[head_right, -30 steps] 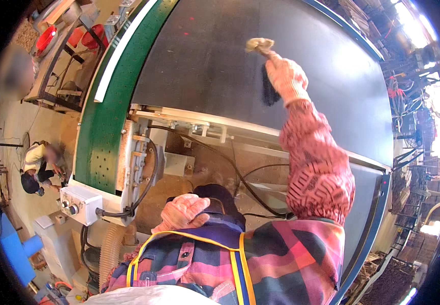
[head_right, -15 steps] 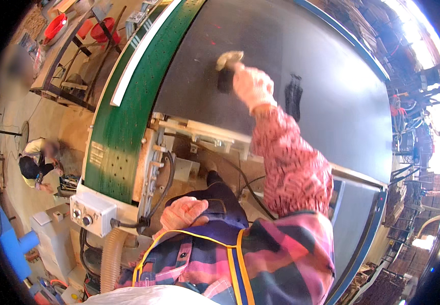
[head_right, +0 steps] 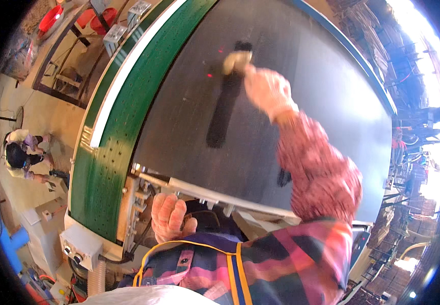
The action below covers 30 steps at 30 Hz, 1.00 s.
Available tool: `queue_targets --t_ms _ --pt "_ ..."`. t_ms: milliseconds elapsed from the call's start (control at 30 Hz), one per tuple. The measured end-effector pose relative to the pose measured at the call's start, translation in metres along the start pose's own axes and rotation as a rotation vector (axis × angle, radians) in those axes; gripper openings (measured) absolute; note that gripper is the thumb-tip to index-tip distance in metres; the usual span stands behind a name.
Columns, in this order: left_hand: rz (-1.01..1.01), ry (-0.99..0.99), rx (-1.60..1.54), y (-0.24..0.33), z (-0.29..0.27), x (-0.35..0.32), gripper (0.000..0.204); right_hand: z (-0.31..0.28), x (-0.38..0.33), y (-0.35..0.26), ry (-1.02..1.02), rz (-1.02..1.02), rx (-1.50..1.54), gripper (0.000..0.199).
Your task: The person cleans a large industrial machine using a brush and a dark liquid. They scrub a green conveyor belt and a large black curved surface, then dip the brush into a container of liquid to apply it to a row of metal rollers on the machine.
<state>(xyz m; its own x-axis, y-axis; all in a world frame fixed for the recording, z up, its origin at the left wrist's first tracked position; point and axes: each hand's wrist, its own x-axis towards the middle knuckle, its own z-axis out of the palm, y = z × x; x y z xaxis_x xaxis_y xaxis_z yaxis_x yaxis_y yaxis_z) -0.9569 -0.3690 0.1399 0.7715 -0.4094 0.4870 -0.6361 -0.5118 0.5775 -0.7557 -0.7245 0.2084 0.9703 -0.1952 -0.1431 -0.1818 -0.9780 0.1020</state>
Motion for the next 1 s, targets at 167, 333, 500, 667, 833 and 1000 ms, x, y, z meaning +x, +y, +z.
queue_targets --t_ms 167,333,500,667,833,1000 --pt "0.008 -0.039 0.158 0.005 0.017 0.005 0.061 -0.005 0.158 0.105 -0.021 0.402 0.004 0.036" --pt "-0.101 0.032 0.263 0.007 0.014 0.018 0.064 -0.013 0.03 0.027 -0.182 0.024 -0.052 0.046" --pt "-0.062 0.032 0.182 0.005 0.029 0.025 0.063 -0.001 0.126 0.092 0.054 0.183 -0.087 0.037" --pt "-0.169 -0.023 0.305 0.008 0.012 0.007 0.061 0.003 0.108 0.083 -0.012 0.045 -0.035 0.04" --pt "-0.166 0.06 0.226 0.004 0.014 0.014 0.059 -0.009 0.073 0.084 -0.053 -0.174 -0.118 0.041" --pt "-0.119 -0.014 0.214 0.016 0.008 0.01 0.058 0.001 0.133 0.094 0.136 0.121 0.023 0.038"
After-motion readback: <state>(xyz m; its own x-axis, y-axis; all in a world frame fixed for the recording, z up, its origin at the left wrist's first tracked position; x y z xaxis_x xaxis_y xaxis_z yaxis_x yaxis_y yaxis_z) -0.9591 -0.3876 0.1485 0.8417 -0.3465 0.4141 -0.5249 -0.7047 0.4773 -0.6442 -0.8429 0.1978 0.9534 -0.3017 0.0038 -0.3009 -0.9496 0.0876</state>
